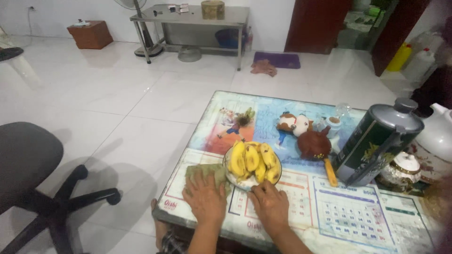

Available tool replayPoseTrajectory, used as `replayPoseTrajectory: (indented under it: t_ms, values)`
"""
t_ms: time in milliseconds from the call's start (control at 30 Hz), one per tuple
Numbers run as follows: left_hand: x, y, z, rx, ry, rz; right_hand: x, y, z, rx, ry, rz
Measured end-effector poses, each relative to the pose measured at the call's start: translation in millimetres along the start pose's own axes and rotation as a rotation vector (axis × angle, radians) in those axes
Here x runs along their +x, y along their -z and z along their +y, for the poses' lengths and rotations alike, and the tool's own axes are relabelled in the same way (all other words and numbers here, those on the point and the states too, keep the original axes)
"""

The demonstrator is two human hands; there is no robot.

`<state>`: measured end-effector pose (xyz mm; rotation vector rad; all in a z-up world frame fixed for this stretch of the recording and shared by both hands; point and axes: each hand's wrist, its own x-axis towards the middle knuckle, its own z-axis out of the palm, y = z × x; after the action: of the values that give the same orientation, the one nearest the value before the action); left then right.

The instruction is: The person folds a cloth on a table and then uses it to wipe the table surface around a plate of bananas and a teapot.

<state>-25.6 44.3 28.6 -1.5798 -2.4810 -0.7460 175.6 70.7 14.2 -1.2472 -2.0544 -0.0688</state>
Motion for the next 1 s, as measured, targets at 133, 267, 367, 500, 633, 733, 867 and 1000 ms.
replayPoseTrajectory:
  t_ms: [133,267,367,500,633,733,867,1000]
  values:
    - [-50,17,4,-0.004,-0.017,-0.085,-1,7,-5,0.050,-0.008,-0.002]
    - [-91,34,0,-0.112,-0.126,-0.003,-9,13,-9,0.048,-0.019,-0.034]
    - [-77,48,-13,-0.109,-0.155,-0.111,-17,14,-6,0.096,0.004,-0.027]
    - [-26,38,-47,0.030,-0.100,-0.179,-19,19,-8,0.104,0.020,-0.055]
    - [31,14,-61,-0.006,-0.060,-0.098,-12,5,-5,0.055,-0.064,-0.149]
    - [65,2,-59,0.002,-0.042,-0.029,-10,-4,1,0.045,0.039,-0.046]
    - [77,-6,-62,-0.032,-0.050,-0.016,-9,-2,-1,0.087,0.007,-0.100]
    - [44,1,-64,-0.037,-0.101,0.047,-9,-1,0,0.124,-0.018,-0.111]
